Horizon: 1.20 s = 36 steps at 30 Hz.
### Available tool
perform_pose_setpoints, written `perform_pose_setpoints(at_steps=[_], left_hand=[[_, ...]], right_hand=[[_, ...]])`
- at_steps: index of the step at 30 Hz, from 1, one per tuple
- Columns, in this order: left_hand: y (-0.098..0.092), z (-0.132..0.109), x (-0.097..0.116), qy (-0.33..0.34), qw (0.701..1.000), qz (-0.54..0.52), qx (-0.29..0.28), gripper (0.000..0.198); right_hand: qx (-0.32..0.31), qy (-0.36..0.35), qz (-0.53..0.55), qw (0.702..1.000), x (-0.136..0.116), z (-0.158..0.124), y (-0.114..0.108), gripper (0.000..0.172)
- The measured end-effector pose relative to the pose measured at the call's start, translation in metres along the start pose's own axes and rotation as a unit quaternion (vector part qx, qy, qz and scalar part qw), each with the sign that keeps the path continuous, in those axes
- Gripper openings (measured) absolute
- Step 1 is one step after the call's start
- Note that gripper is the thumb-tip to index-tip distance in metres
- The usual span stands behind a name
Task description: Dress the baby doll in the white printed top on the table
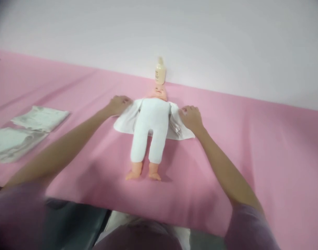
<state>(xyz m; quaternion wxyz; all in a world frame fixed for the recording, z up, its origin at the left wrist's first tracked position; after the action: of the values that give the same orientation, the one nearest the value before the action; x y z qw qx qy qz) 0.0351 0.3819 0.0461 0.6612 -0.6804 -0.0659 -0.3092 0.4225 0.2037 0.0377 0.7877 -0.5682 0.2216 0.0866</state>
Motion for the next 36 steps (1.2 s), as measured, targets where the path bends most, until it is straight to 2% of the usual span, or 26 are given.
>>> perform_pose_setpoints(at_steps=[2,3,4,8,11,14,16,19,22,27,29,33,36], left_hand=[[0.004,0.023,0.006,-0.044,0.995,-0.054,-0.078,0.055],[0.005,0.03,0.007,-0.058,0.99,-0.087,-0.094,0.055],[0.005,0.037,0.008,-0.067,0.986,-0.12,-0.094,0.054],[0.005,0.051,0.006,-0.077,0.965,-0.245,-0.05,0.042],[0.006,0.058,0.001,-0.093,0.953,-0.284,-0.039,0.031],[0.011,0.06,-0.003,-0.099,0.964,-0.247,-0.001,0.024],[0.016,0.058,-0.005,-0.069,0.977,-0.2,0.026,0.023],[0.022,0.053,-0.003,-0.003,0.99,-0.128,0.059,0.021],[0.022,0.049,0.001,0.022,0.993,-0.088,0.079,0.021],[0.015,0.045,0.006,0.005,0.997,-0.04,0.062,0.018],[0.013,0.038,0.004,0.002,0.997,-0.046,0.069,0.021],[0.013,0.01,-0.012,0.005,0.992,-0.09,0.083,0.033],[0.011,-0.017,-0.028,0.021,0.989,-0.117,0.092,0.046]], right_hand=[[-0.074,0.041,0.025,0.996,-0.01,0.022,0.01,0.042],[-0.096,0.06,0.06,0.992,-0.012,0.031,0.013,0.042],[-0.105,0.077,0.105,0.986,-0.013,0.038,0.015,0.04],[-0.072,0.14,0.281,0.947,-0.008,0.059,0.015,0.017],[-0.093,0.16,0.354,0.917,-0.005,0.068,0.014,0.01],[-0.105,0.148,0.295,0.938,-0.002,0.07,0.011,0.015],[-0.152,0.136,0.222,0.954,0.0,0.07,0.008,0.018],[-0.218,0.135,0.211,0.943,0.003,0.07,0.006,0.025],[-0.174,0.141,0.258,0.94,0.007,0.077,0.005,0.022],[-0.141,0.135,0.259,0.946,0.012,0.083,0.012,0.037],[-0.115,0.121,0.255,0.952,0.013,0.082,0.012,0.037],[-0.045,0.095,0.212,0.971,0.013,0.072,0.006,0.027],[0.024,0.034,0.131,0.991,0.016,0.048,-0.001,0.027]])
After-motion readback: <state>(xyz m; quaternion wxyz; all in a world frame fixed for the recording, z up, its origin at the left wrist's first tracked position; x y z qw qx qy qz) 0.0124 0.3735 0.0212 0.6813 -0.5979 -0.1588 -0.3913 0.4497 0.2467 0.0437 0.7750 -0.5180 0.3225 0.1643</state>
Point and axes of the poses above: each hand's wrist, its own z-axis towards the middle knuckle, its own y-axis out of the palm, x = y × z, the point moved 2 cm from there along z, towards the middle knuckle, and after that the axes turned 2 degrees about z, right-handed, at the moved point
